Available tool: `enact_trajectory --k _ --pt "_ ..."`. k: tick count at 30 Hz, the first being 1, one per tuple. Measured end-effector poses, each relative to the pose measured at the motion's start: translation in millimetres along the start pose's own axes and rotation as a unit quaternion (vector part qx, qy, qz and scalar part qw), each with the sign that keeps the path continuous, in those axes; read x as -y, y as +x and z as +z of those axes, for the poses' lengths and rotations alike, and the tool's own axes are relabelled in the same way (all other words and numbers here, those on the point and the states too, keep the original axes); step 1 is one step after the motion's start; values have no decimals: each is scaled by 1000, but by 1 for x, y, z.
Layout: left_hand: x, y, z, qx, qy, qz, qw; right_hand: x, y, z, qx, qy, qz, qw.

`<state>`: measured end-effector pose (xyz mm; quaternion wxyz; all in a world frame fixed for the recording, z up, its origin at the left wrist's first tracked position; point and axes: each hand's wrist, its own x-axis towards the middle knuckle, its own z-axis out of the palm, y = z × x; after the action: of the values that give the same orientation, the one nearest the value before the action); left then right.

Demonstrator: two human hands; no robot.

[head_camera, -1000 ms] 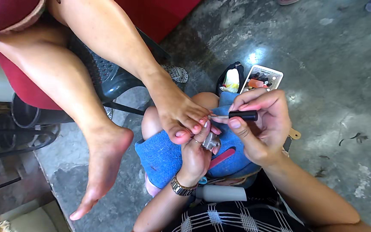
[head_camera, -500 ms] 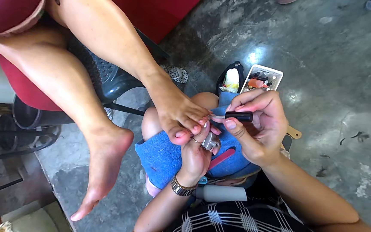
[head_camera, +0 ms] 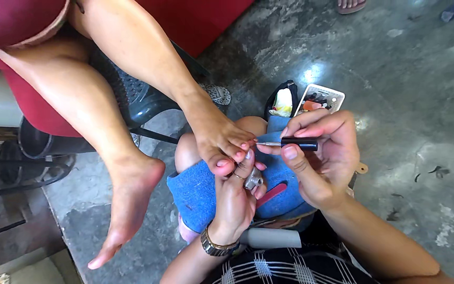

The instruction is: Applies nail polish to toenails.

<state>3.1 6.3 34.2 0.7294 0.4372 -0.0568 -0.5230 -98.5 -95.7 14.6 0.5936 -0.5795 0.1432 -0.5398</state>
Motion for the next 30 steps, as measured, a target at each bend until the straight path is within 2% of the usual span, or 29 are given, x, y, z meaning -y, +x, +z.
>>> enact_trajectory --k 17,30 --pt "3 4 0 2 -8 21 1000 7 11 1 37 -78 9 996" --pt "5 4 -1 6 -13 25 1000 6 11 0 37 -90 10 995"
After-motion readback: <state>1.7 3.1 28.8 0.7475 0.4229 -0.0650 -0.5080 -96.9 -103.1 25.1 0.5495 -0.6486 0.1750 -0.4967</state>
